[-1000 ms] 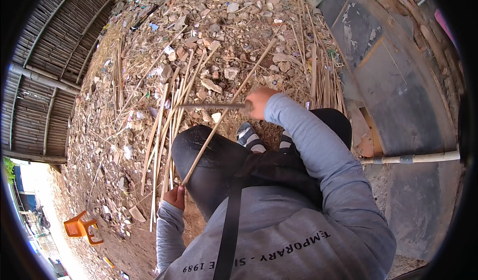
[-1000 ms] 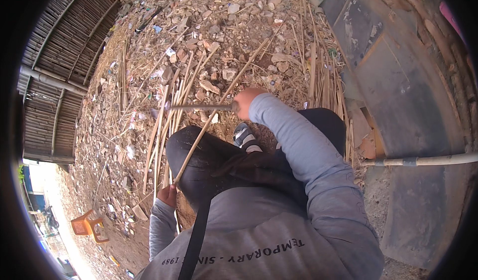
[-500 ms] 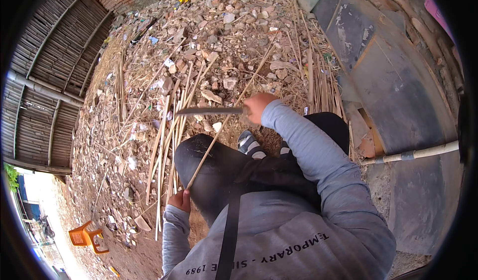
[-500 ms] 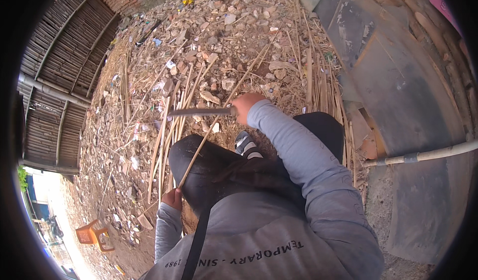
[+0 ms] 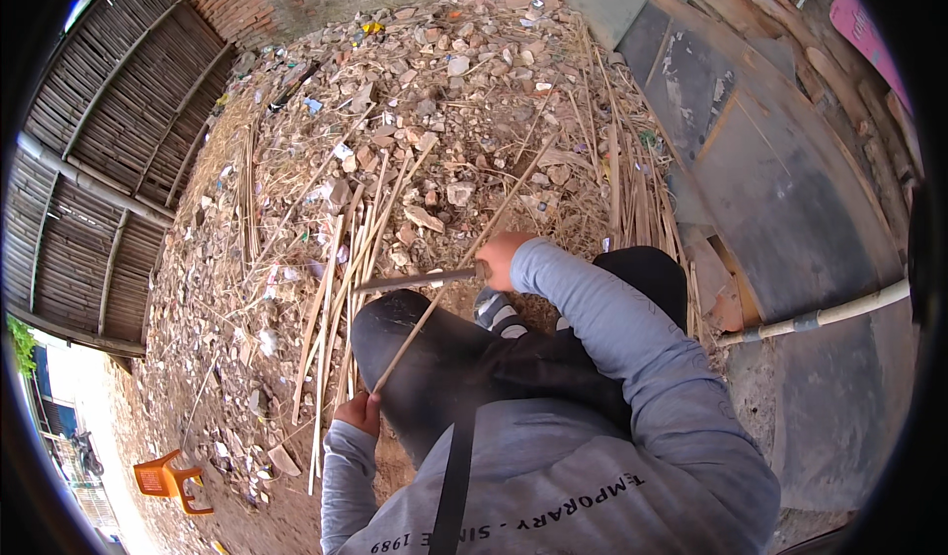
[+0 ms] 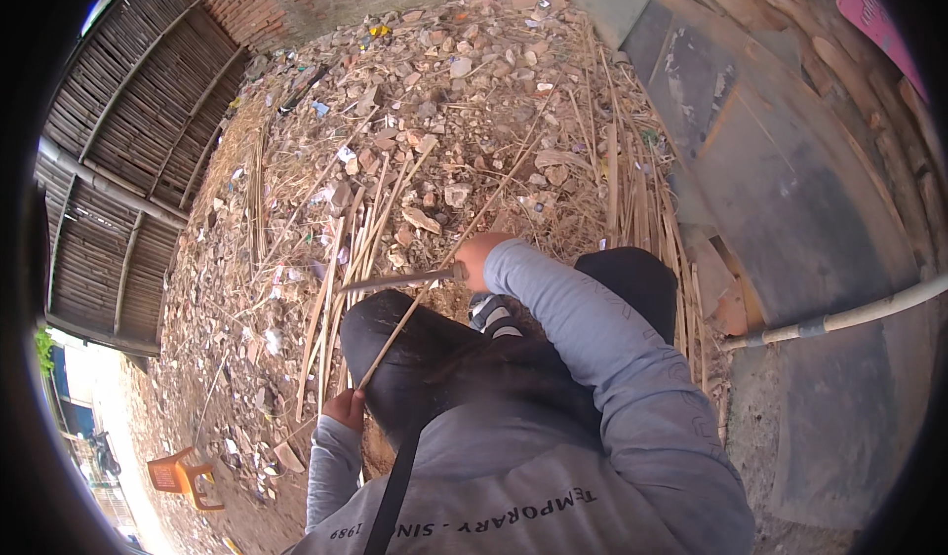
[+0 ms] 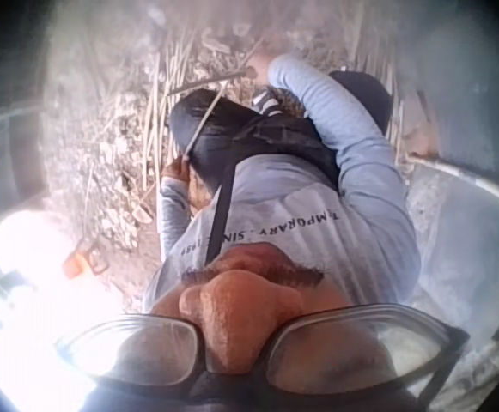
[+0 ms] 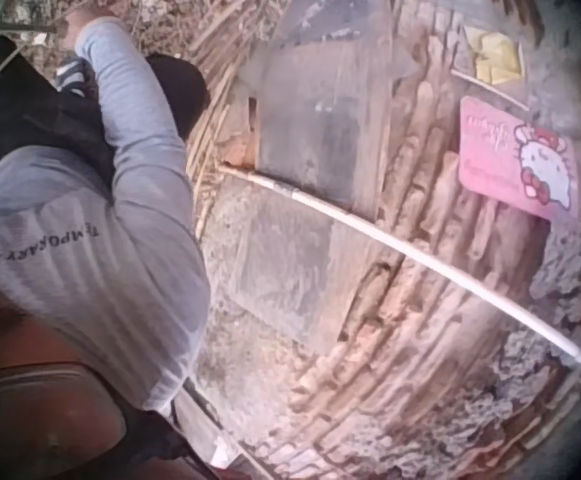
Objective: The person uses a long knife to shave and smooth the edges of a thin bamboo strip while holding it against their lap.
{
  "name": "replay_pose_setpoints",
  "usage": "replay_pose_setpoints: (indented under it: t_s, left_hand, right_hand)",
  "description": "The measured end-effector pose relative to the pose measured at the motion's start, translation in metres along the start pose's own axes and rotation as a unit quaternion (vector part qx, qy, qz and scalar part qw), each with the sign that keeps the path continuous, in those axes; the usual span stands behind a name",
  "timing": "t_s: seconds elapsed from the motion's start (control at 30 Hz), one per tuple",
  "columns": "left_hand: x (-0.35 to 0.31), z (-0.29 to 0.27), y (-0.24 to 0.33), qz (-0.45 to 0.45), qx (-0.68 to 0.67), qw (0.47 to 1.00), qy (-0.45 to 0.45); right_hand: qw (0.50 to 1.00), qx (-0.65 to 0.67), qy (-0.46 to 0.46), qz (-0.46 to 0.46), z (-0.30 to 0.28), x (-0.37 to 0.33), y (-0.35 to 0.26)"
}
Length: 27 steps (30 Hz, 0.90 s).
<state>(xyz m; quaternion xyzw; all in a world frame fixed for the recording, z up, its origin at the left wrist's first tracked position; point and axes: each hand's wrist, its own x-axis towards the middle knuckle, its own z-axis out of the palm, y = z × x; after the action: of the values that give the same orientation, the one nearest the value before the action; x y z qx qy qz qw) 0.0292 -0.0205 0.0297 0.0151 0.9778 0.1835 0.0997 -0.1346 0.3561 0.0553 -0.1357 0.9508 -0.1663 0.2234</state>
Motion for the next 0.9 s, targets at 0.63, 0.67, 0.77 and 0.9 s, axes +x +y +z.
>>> replay_pose_setpoints:
  t_s: [0.63,0.67,0.77,0.9]
  left_hand:
    - [0.006,0.000,0.000,0.014,-0.036,0.999,-0.011]
    - [0.005,0.001,0.000,0.014,-0.036,0.999,-0.007]
    - [0.004,0.002,-0.001,0.012,-0.011,1.000,0.013]
    - [0.006,-0.003,0.001,0.001,-0.013,1.000,-0.011]
  right_hand:
    - [0.997,0.038,0.061,0.006,0.015,0.025,0.041]
    - [0.993,0.091,0.016,0.080,-0.001,0.024,0.039]
    - [0.985,0.099,0.089,0.105,-0.003,0.022,0.046]
    - [0.996,0.050,0.059,0.036,0.003,0.011,0.020]
